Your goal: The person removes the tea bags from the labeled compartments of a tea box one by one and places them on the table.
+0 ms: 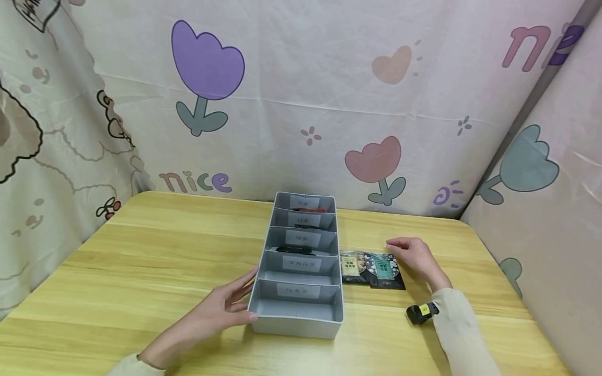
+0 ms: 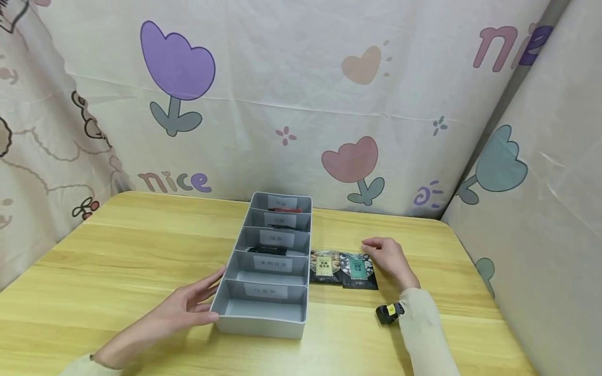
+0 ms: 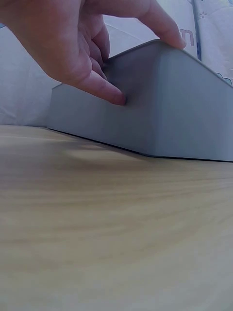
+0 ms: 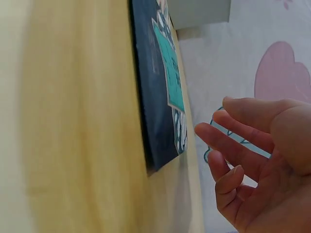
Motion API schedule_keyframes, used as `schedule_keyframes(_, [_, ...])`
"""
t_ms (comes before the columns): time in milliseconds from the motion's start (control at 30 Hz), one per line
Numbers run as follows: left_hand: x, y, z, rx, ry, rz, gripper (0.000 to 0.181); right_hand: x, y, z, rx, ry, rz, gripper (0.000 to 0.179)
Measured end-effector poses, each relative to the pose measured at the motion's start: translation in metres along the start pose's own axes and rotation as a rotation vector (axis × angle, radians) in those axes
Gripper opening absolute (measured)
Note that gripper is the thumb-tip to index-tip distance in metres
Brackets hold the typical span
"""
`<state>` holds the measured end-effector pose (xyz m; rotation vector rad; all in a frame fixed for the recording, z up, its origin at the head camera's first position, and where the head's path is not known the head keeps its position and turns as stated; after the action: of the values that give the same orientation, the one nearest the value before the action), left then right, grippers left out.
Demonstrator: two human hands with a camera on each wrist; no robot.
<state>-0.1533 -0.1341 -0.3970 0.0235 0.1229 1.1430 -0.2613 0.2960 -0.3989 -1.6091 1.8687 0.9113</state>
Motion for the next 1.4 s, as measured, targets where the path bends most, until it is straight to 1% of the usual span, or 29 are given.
schedule_keyframes(100, [-0.001,0.000,0.001,-0.003,0.007,-0.001,0.084,-0.001,-0.003,-0.005,-0.010,-0.001,0.002,0.034])
schedule_keyframes(167, [-0.002,-0.001,0.002,-0.004,0.014,0.001,0.084,-0.001,-0.004,-0.009,-0.010,0.012,0.025,0.034])
schedule_keyframes(267, [-0.004,-0.001,0.003,0.000,0.030,0.005,0.083,0.001,-0.005,-0.019,-0.018,0.050,0.063,0.034])
schedule_keyframes(367, [-0.004,-0.001,0.002,0.003,0.046,0.008,0.083,0.005,-0.007,-0.032,-0.048,0.104,0.089,0.034])
schedule_keyframes(533, [-0.002,-0.002,0.002,0.006,0.046,0.008,0.082,0.013,-0.012,-0.055,-0.137,0.176,0.107,0.030])
schedule_keyframes(600, [-0.002,-0.001,0.003,0.013,0.046,0.010,0.081,0.017,-0.014,-0.062,-0.186,0.176,0.102,0.026])
schedule_keyframes(733, [-0.001,0.000,0.003,0.018,0.053,0.011,0.082,0.028,-0.017,-0.071,-0.280,0.144,0.067,0.022])
schedule_keyframes(833, [-0.001,0.001,0.002,0.010,0.050,0.010,0.082,0.033,-0.022,-0.075,-0.312,0.149,0.053,0.022])
schedule_keyframes(967, [-0.001,0.001,0.001,-0.009,0.037,0.009,0.082,0.034,-0.027,-0.087,-0.363,0.148,0.092,0.021])
schedule_keyframes(1033, [-0.001,0.001,0.001,-0.008,0.032,0.009,0.082,0.033,-0.028,-0.096,-0.400,0.129,0.117,0.021])
schedule_keyframes(1100, [-0.001,0.001,0.000,-0.004,0.029,0.008,0.082,0.033,-0.029,-0.105,-0.434,0.108,0.124,0.022])
schedule_keyframes(1200, [-0.001,0.000,0.000,0.009,0.030,0.008,0.082,0.037,-0.029,-0.116,-0.465,0.096,0.079,0.024])
schedule_keyframes(1400, [-0.001,-0.001,-0.001,0.005,0.031,0.009,0.081,0.045,-0.031,-0.128,-0.497,0.078,-0.030,0.028])
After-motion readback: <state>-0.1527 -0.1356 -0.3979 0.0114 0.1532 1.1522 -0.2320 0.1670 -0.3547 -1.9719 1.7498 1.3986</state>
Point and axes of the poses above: each hand's wrist, its own y-axis towards the middle knuckle, its own x-axis out of the palm, z = x × y, the point moved 3 cm from there along y, towards the middle knuckle, and after that the axes turned 12 degrees about z, right-handed, at the moved point
